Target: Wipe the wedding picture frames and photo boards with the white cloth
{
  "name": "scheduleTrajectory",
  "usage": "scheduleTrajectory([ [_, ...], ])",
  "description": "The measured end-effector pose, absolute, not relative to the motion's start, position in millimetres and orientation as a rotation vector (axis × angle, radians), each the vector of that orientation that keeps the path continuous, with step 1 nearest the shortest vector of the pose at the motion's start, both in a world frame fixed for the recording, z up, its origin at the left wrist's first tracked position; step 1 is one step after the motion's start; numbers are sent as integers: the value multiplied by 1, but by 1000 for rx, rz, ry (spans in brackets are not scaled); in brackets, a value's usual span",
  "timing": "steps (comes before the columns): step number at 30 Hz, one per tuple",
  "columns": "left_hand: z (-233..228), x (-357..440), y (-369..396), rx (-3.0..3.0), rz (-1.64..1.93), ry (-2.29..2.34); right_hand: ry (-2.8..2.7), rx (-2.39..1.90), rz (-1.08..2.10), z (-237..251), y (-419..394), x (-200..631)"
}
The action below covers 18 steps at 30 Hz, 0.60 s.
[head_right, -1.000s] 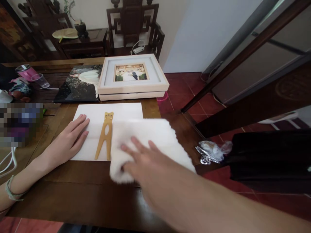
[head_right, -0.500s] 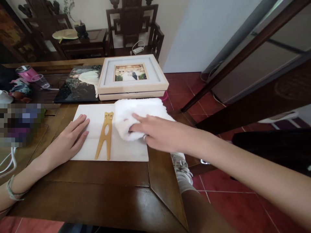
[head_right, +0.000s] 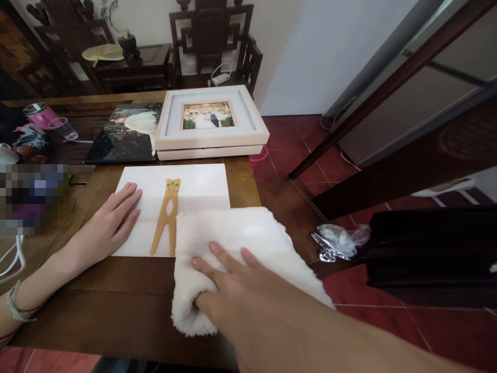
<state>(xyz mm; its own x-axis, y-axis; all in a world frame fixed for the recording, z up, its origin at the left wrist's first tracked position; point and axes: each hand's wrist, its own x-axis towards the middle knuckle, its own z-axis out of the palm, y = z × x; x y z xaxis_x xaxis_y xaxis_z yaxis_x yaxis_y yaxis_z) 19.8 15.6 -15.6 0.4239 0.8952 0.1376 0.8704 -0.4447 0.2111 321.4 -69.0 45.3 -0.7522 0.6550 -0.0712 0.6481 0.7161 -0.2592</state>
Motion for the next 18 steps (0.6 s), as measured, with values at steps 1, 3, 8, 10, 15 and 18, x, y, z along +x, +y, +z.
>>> scheduleTrajectory([
  [1,-15,20,15,2558,356,1591,-2903,-1074,440,50,-65,322],
  [3,-15,20,15,2558,363,1589,-2951,-1091,479,54,-48,322],
  [8,-14,21,15,2548,370,1592,-2849,-1308,380,34,8,321],
  [10,-13,21,14,2534,379,1595,-2782,-1340,321,23,19,320],
  [15,-13,23,13,2502,386,1614,-2846,-1426,407,29,2,304],
  [18,-15,23,13,2483,399,1614,-2988,-1387,645,42,-25,291],
])
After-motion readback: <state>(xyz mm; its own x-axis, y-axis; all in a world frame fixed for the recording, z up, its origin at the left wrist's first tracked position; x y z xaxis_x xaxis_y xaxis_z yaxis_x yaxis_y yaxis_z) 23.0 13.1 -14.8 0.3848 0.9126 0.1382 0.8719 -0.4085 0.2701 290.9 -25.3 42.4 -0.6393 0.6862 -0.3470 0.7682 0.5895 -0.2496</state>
